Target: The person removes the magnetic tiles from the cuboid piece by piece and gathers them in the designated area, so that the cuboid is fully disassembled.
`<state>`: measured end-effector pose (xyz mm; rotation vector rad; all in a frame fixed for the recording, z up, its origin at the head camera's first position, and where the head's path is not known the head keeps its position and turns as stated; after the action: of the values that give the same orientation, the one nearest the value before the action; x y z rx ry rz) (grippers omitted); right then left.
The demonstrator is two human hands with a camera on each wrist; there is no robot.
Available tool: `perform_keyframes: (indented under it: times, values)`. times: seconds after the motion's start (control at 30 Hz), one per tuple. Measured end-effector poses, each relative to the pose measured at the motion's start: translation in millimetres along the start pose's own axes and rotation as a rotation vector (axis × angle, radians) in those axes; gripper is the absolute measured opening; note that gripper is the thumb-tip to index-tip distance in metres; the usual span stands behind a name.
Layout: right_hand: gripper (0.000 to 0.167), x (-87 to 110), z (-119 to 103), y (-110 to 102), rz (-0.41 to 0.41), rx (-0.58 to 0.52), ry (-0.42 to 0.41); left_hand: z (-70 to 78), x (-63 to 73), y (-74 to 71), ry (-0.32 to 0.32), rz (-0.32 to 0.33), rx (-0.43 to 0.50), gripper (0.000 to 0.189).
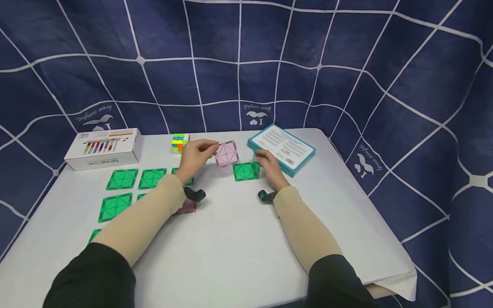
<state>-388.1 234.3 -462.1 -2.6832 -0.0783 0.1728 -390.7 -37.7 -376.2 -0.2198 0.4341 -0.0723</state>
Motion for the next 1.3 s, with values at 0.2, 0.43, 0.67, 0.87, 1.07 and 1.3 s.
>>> perform_keyframes:
  times: [0.2,0.43,0.67,0.87,1.07,1.3]
  values:
    - [0.048,1.5,3.2,-8.3,0.016,-0.012,-0.006,24.2,54.6,-46.0,-0.037,-0.149,-0.069,0.023]
    - [0.050,7.4,9.1,-7.1,-0.002,0.005,0.021,15.5,131.7,-121.9,-0.190,-0.223,-0.240,0.024]
    - [0.051,7.1,11.0,-13.1,0.012,0.007,0.038,-10.6,182.1,-156.8,-0.355,-0.317,-0.265,0.026]
    - [0.050,5.7,10.8,-9.4,-0.004,-0.020,0.049,-17.1,194.9,-156.7,-0.266,-0.361,-0.409,0.015]
    - [0.050,5.1,6.6,-3.7,-0.014,-0.024,0.043,-15.5,199.0,-166.8,-0.182,-0.280,-0.529,0.015]
    - [0.051,2.5,2.4,0.9,-0.023,-0.024,0.030,-15.8,207.1,-167.0,-0.111,-0.289,-0.559,0.014]
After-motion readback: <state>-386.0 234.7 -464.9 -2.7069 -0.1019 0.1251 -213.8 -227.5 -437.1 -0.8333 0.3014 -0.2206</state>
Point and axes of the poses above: each hand's wrist, its own x-axis away from the middle knuckle, its own y-axis out of the palm, z = x × y, the point moved 9 cm from there along -x, towards the middle knuckle, and after that the axes turned 10 degrees about x, right-handed, at the moved point
